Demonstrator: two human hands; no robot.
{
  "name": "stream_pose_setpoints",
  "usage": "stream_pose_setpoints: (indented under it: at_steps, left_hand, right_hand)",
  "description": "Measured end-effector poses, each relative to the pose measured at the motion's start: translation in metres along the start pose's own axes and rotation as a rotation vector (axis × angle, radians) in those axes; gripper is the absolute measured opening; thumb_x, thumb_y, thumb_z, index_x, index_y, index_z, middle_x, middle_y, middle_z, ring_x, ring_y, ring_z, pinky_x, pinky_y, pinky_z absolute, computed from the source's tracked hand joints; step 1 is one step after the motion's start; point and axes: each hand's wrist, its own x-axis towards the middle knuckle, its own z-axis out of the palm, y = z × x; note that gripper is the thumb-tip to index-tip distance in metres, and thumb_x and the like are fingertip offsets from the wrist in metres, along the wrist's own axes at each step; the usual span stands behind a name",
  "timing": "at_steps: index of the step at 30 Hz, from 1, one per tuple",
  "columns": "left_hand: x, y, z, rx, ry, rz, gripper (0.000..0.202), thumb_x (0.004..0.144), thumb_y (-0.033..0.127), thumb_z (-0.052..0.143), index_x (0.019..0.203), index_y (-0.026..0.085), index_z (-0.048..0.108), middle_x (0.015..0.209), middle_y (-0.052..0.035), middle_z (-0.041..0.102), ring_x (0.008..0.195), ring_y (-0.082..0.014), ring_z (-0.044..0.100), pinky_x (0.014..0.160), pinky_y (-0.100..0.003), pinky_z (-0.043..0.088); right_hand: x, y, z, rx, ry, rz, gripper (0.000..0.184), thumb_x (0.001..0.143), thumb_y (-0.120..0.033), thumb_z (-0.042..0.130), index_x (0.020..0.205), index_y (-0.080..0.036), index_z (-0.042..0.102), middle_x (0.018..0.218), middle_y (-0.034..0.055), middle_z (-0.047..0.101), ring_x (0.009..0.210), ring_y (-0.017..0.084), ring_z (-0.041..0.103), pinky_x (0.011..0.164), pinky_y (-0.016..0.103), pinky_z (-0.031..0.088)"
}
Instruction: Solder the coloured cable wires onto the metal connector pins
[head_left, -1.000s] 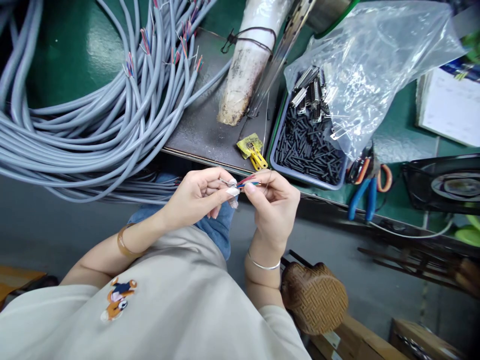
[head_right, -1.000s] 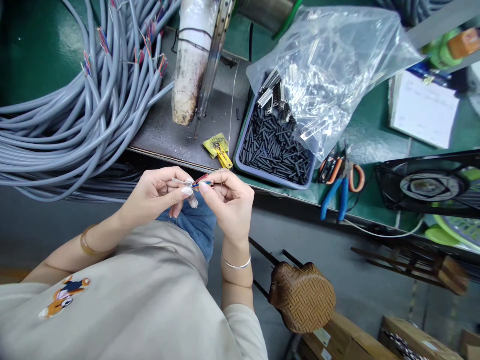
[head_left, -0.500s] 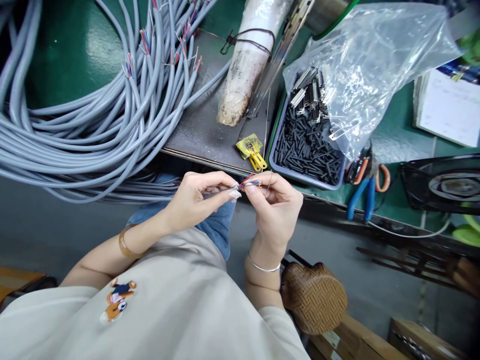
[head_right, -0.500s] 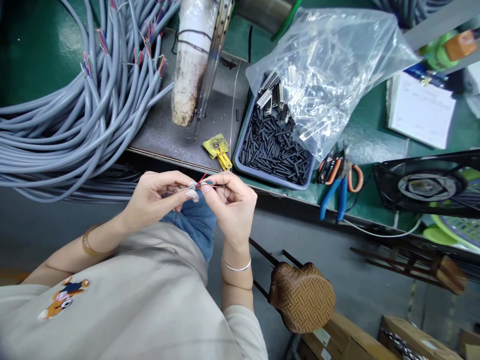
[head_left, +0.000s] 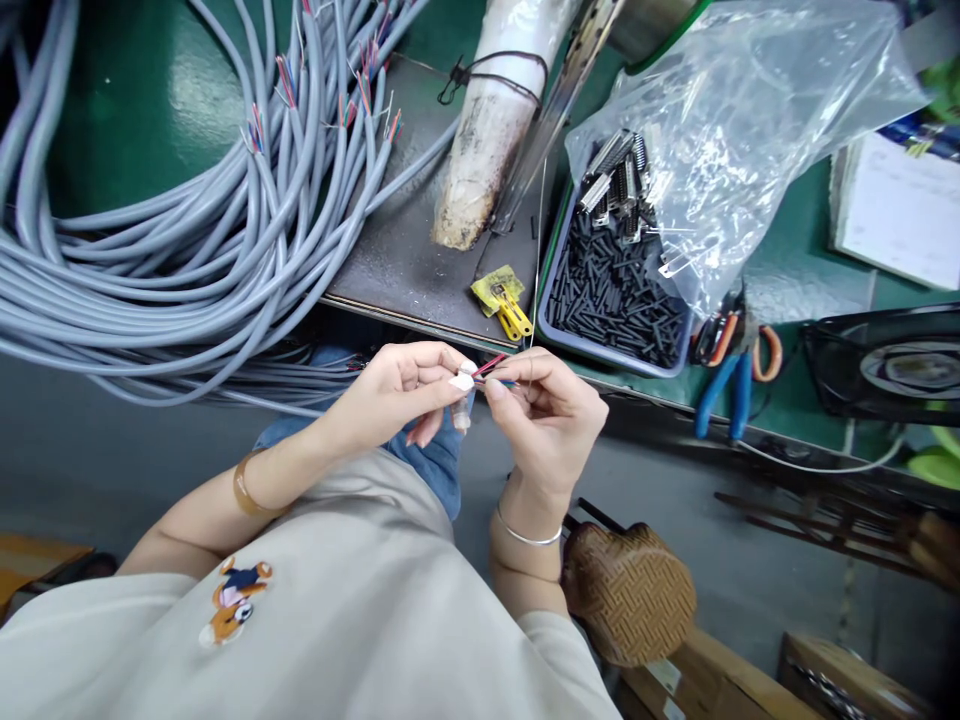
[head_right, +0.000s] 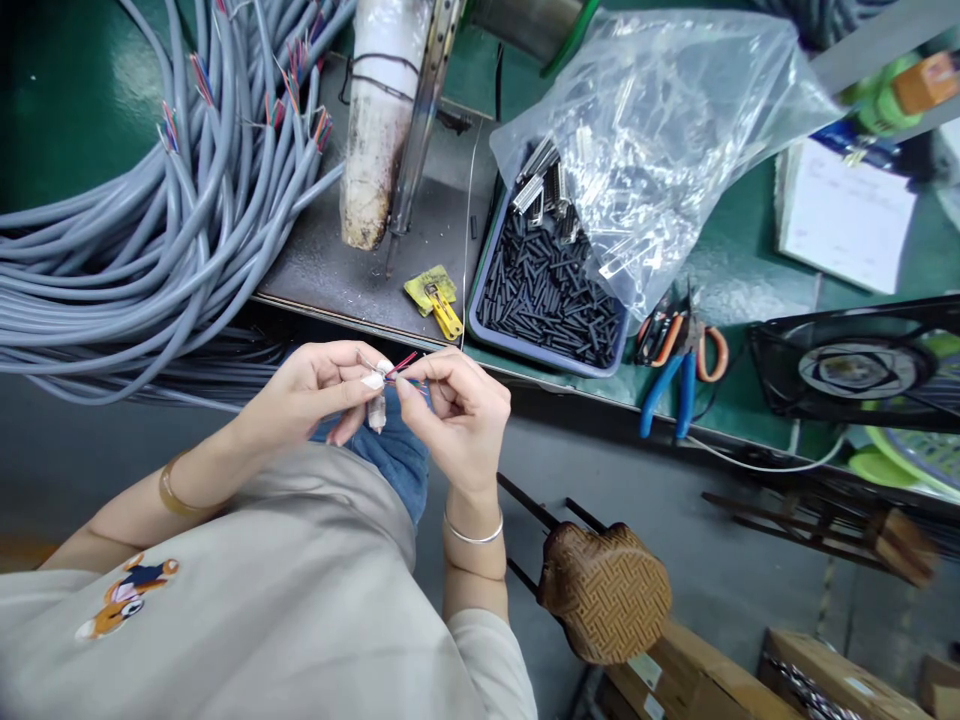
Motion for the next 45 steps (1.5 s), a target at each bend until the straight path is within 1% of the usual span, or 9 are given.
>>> stream_pose_setpoints:
  at_steps: [4,10,16,22,26,31,37,41,45]
  left_hand:
    - [0.001,0.000,0.001,0.049,0.089,0.079,0.039,0.079,0.044,0.082,0.095,0.013,0.066,0.067,0.0007,0.068,0.039,-0.0026,0.045,0.036,-0.015,0.034]
    - [0.003,-0.006,0.008,0.197,0.215,0.313,0.020,0.078,0.028,0.082,0.084,0.014,0.070,0.074,0.0001,0.068,0.063,-0.0074,0.059,0.062,-0.018,0.051]
    - [0.003,-0.007,0.010,0.350,0.267,0.415,0.012,0.085,0.026,0.069,0.079,0.016,0.067,0.074,-0.0007,0.065,0.065,-0.0090,0.057,0.061,-0.019,0.048]
    - [0.001,-0.006,0.009,0.588,0.211,0.538,0.013,0.086,0.018,0.063,0.074,0.016,0.064,0.063,0.0033,0.056,0.051,-0.0054,0.039,0.050,-0.019,0.034]
    - [0.000,-0.002,0.008,0.499,0.162,0.476,0.012,0.086,0.019,0.067,0.075,0.016,0.063,0.062,0.0044,0.053,0.052,-0.0050,0.039,0.050,-0.019,0.033]
    - [0.002,0.000,0.005,0.155,0.178,0.255,0.030,0.085,0.041,0.075,0.077,0.017,0.059,0.058,0.0039,0.055,0.044,-0.0046,0.040,0.042,-0.018,0.030]
    - [0.003,-0.002,0.000,0.096,0.237,0.278,0.034,0.081,0.046,0.079,0.078,0.017,0.062,0.060,0.0034,0.057,0.050,-0.0059,0.050,0.047,-0.017,0.038]
    - [0.002,-0.002,0.002,0.089,0.228,0.290,0.034,0.080,0.045,0.081,0.078,0.016,0.063,0.061,0.0035,0.058,0.052,-0.0057,0.051,0.049,-0.018,0.040]
    - [0.000,-0.001,0.004,0.104,0.222,0.292,0.034,0.080,0.045,0.081,0.077,0.016,0.063,0.060,0.0034,0.058,0.052,-0.0055,0.050,0.049,-0.018,0.039]
  right_hand:
    - [0.000,0.001,0.002,0.014,-0.032,0.142,0.007,0.084,-0.025,0.073,0.080,-0.021,0.071,0.063,-0.0066,0.050,0.048,0.005,0.031,0.046,0.024,0.021]
    - [0.001,-0.001,0.002,0.022,-0.012,0.179,0.007,0.082,-0.027,0.073,0.080,-0.021,0.072,0.060,-0.0064,0.046,0.052,0.007,0.036,0.048,0.024,0.025]
    - [-0.001,0.003,0.005,0.070,0.009,0.180,0.012,0.086,-0.035,0.073,0.081,-0.023,0.071,0.065,-0.0040,0.052,0.053,0.008,0.038,0.047,0.024,0.028]
    - [0.000,-0.007,-0.001,-0.075,-0.081,0.107,0.023,0.093,-0.038,0.067,0.078,-0.021,0.065,0.066,-0.0047,0.052,0.054,0.007,0.037,0.051,0.026,0.030]
    - [0.001,-0.012,-0.004,-0.107,-0.097,0.064,0.025,0.095,-0.035,0.066,0.076,-0.021,0.064,0.065,-0.0049,0.052,0.054,0.007,0.038,0.052,0.026,0.030]
    - [0.002,-0.007,-0.004,0.024,0.092,0.099,0.032,0.096,-0.045,0.063,0.073,-0.022,0.066,0.062,-0.0031,0.058,0.055,0.010,0.050,0.052,0.025,0.039]
    - [-0.001,-0.009,0.002,-0.048,0.030,0.112,0.020,0.092,-0.042,0.070,0.092,-0.024,0.077,0.073,-0.0009,0.067,0.051,0.009,0.045,0.049,0.026,0.034]
    - [0.000,-0.012,0.008,-0.053,0.011,0.079,0.010,0.089,-0.033,0.073,0.092,-0.024,0.076,0.077,-0.0023,0.066,0.049,0.006,0.034,0.050,0.027,0.031]
    - [0.000,-0.013,0.009,-0.102,0.018,0.059,0.011,0.091,-0.032,0.070,0.085,-0.023,0.073,0.071,-0.0021,0.061,0.053,0.008,0.040,0.049,0.027,0.029]
